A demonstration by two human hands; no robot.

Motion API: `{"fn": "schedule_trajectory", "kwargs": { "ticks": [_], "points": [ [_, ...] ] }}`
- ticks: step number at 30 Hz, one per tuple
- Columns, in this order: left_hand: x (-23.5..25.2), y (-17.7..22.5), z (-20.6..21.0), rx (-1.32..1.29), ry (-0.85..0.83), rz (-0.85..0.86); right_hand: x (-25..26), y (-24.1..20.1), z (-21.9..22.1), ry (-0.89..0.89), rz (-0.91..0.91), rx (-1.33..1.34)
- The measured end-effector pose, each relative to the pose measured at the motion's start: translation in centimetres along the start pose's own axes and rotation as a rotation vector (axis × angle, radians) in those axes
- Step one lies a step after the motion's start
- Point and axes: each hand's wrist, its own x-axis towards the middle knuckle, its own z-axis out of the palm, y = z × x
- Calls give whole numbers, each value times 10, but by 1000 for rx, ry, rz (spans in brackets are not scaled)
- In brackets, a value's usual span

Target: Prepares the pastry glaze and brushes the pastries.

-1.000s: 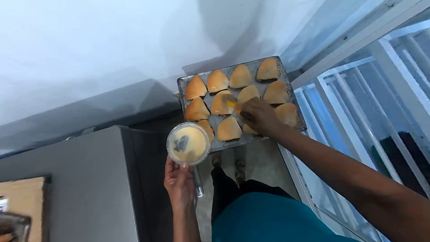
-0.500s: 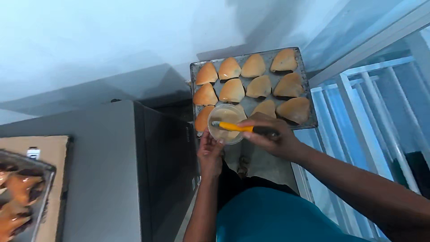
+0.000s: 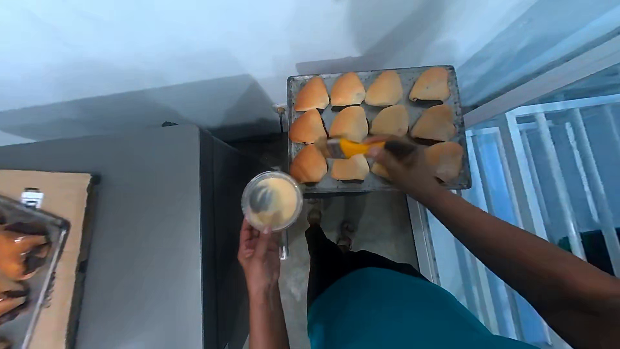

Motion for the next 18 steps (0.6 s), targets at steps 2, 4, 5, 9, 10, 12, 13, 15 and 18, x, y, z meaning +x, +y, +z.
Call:
{"fn": "schedule_trajectory", "kwargs": {
  "ticks": [2, 4, 5, 9, 10, 12, 13, 15, 18],
  "points": [
    [-3, 8, -15, -13, 24, 36, -14, 3, 16, -223, -199, -223],
    [-5, 14, -24, -23, 36, 67, -24, -7, 26, -288, -222, -195],
    [-6, 16, -26, -30, 41, 74, -24, -14, 28, -295, -145, -116],
    [-9, 20, -26, -65, 28, 83, 18, -3, 21, -128, 42, -118],
    [-10, 21, -26, -83, 23, 85, 27, 0, 17, -68, 11, -171],
    [-14, 22, -28, -109, 21, 81, 35, -10, 14, -17, -83, -217],
    [-15, 21, -30, -110, 22, 76, 31, -21, 18, -44, -111, -199],
    [-15, 17, -30, -112, 26, 72, 26, -37, 33, -174, -108, -141],
    [-18, 18, -27, -112, 18, 69, 40, -23, 47, -214, -14, -178]
  ]
}}
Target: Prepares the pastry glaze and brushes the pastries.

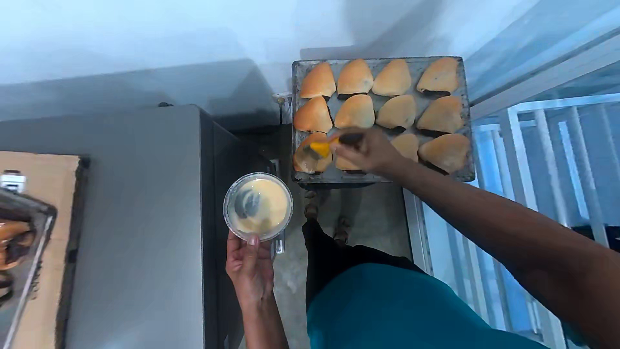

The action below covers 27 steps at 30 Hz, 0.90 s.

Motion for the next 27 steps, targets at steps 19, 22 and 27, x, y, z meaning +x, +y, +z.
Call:
{"fn": "schedule_trajectory", "kwargs": {
  "ticks": [19, 22, 27],
  "points": [
    [4, -18, 50, 40, -118, -34, -142, 28, -8, 69, -232, -286],
    [2, -17, 59, 65, -145, -27, -118, 27, -38, 120, 98, 63],
    [-1, -28, 67, 100, -186, -57, -85, 57, -99, 393, 139, -80]
  ]
}}
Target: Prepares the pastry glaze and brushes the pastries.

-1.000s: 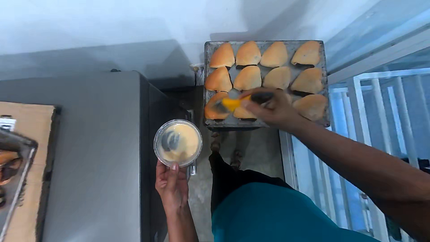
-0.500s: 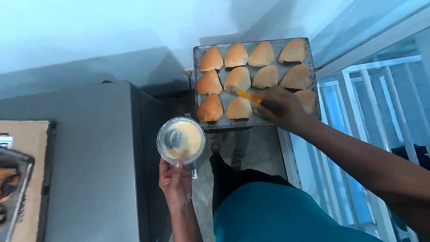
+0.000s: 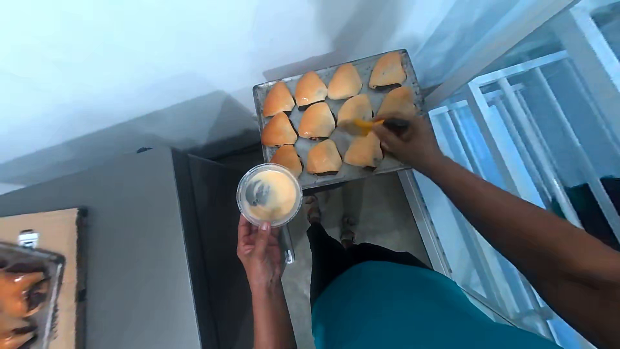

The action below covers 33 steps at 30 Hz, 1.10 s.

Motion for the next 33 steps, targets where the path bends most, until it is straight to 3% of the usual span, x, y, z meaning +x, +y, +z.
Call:
{"fn": "schedule_trajectory", "kwargs": {
  "ticks": [2, 5, 9, 10, 12, 15, 17, 19, 21, 23, 25, 27, 29, 31, 33],
  "points": [
    [0, -9, 4, 23, -18, -29, -5, -22, -21, 52, -66, 99],
    [4, -25, 20, 40, -75, -75, -26, -68, -29, -45, -276, 272],
    [6, -37, 53, 44, -181, -93, -41, -73, 15, -112, -680, -2],
    [6, -39, 59, 61, -193, -98, -46, -72, 26, -114, -671, 2],
    [8, -44, 66, 90, -201, -112, -61, -69, 38, -140, -459, 201],
    [14, -51, 68, 95, -214, -141, -65, -57, 35, -47, 160, 723],
    [18, -52, 70, 107, -207, -177, -54, -47, 20, 81, 436, 924],
    [24, -51, 70, 103, -184, -205, -37, -35, 0, 224, 406, 871],
    [30, -48, 67, 87, -164, -207, -15, -12, -13, 324, 177, 504],
    [36, -43, 61, 72, -154, -199, 1, 18, -14, 243, -18, 17],
    [41, -36, 54, 73, -149, -172, -1, 29, -5, 44, -130, -235],
    [44, -29, 45, 80, -137, -151, -8, 16, -2, -53, -122, -208],
    [46, -23, 37, 69, -117, -142, -4, 2, -10, -52, 56, 9],
    [48, -20, 29, 45, -113, -134, 18, 6, -19, 1, 199, 162],
    [48, -16, 24, 32, -108, -135, 44, 24, -25, 95, 238, 134]
  ]
}}
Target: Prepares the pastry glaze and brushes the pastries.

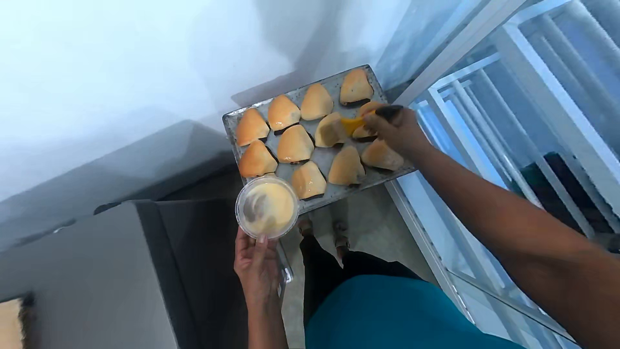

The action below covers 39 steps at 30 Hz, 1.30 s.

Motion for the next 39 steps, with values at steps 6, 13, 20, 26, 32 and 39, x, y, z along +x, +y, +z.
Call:
{"fn": "schedule_trajectory", "kwargs": {
  "ticks": [6, 13, 20, 26, 32, 39],
  "points": [
    [-2, 6, -9, -11, 20, 6, 11, -16, 5, 142, -273, -306],
    [1, 1, -1, -30, 12, 1, -5, -34, 17, -120, -384, -367],
    [1, 1, 14, -28, -14, 22, 38, -3, 51, -177, -434, -584],
    [11, -14, 29, 43, -48, -4, -36, -67, 0, -115, -411, 6],
    [7, -42, 77, 126, -211, -51, -99, -55, 24, -197, -610, 8],
    [20, -55, 113, 48, -219, -166, -80, -30, -15, 235, 372, 800]
  ]
}}
